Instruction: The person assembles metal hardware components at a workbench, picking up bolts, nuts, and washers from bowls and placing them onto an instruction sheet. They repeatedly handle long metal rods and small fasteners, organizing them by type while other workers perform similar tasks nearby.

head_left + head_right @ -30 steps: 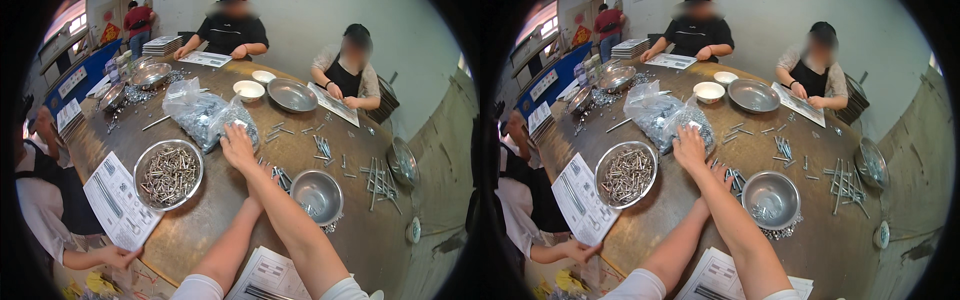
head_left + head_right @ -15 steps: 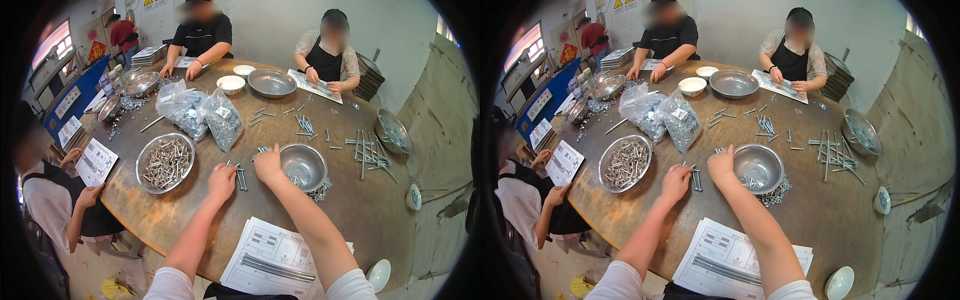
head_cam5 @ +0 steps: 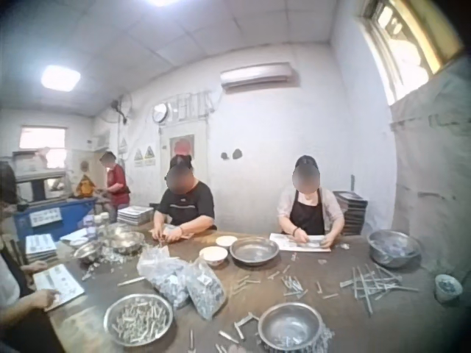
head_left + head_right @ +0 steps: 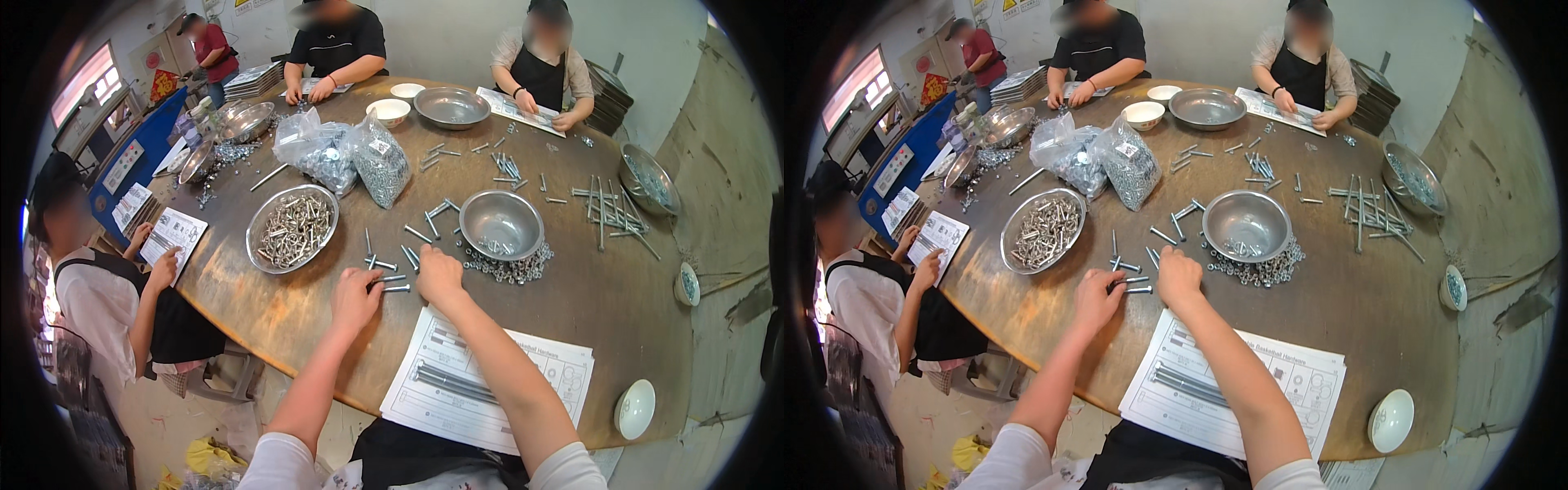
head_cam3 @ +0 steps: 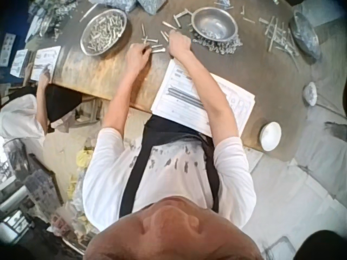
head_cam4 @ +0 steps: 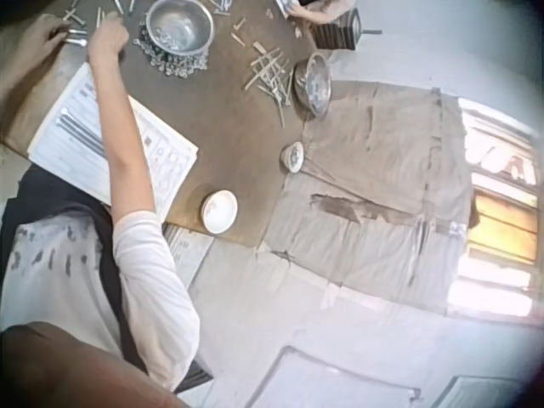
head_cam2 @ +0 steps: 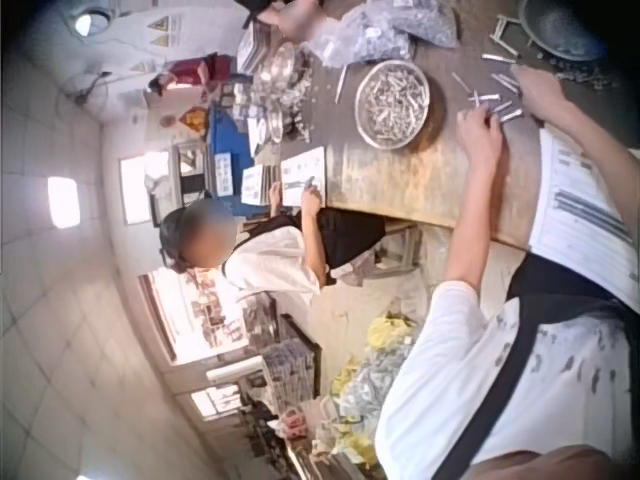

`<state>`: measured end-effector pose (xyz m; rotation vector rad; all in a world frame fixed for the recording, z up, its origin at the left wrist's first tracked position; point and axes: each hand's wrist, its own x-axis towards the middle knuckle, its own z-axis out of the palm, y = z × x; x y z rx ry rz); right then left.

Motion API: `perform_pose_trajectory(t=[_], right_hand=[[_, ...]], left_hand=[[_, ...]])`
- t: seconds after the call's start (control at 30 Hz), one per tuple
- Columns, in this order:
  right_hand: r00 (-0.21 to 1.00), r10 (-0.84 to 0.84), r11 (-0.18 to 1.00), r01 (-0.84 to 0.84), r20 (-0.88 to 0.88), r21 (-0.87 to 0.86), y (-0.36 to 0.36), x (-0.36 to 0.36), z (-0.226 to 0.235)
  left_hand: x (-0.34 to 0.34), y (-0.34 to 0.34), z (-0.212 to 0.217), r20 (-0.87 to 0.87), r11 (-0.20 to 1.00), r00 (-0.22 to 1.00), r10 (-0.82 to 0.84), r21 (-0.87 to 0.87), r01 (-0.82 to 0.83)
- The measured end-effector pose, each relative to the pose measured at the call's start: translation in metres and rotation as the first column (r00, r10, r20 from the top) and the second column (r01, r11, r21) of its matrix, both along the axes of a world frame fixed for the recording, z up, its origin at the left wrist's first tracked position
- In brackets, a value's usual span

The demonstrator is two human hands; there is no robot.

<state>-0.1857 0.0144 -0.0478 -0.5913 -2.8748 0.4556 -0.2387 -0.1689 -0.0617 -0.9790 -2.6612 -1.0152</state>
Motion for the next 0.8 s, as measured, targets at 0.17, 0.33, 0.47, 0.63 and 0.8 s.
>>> perform_pose_trajectory(t=[0.17, 0.33, 0.47, 0.63, 0.8], right_hand=[[0.998, -0.055, 0.996, 0.054, -0.006, -0.067, -0.007, -0.003, 0.007], [0.988, -0.136, 0.976, 0.146, 0.074, -0.16, -0.019, -0.02, 0.006], [0.974, -0.139, 0.966, 0.173, 0.176, -0.193, -0.008, -0.006, 0.009], [0.989, -0.147, 0.96, 0.143, 0.002, -0.243, 0.011, 0.055, 0.017], [0.955, -0.246, 0.88, 0.147, -0.168, -0.452, 0.02, 0.132, 0.034]], left_hand=[[-0.002, 0.014, 0.02, -0.13, 0.946, 0.97, -0.204, -0.283, 0.16], [-0.018, 0.029, 0.034, 0.213, 0.857, 0.968, -0.133, -0.466, 0.22], [-0.021, 0.024, 0.038, 0.254, 0.86, 0.957, -0.142, -0.447, 0.247], [-0.025, 0.024, 0.042, 0.248, 0.925, 0.944, -0.219, -0.254, 0.282], [-0.018, 0.049, 0.04, 0.128, 0.758, 0.947, -0.296, -0.572, 0.314]])
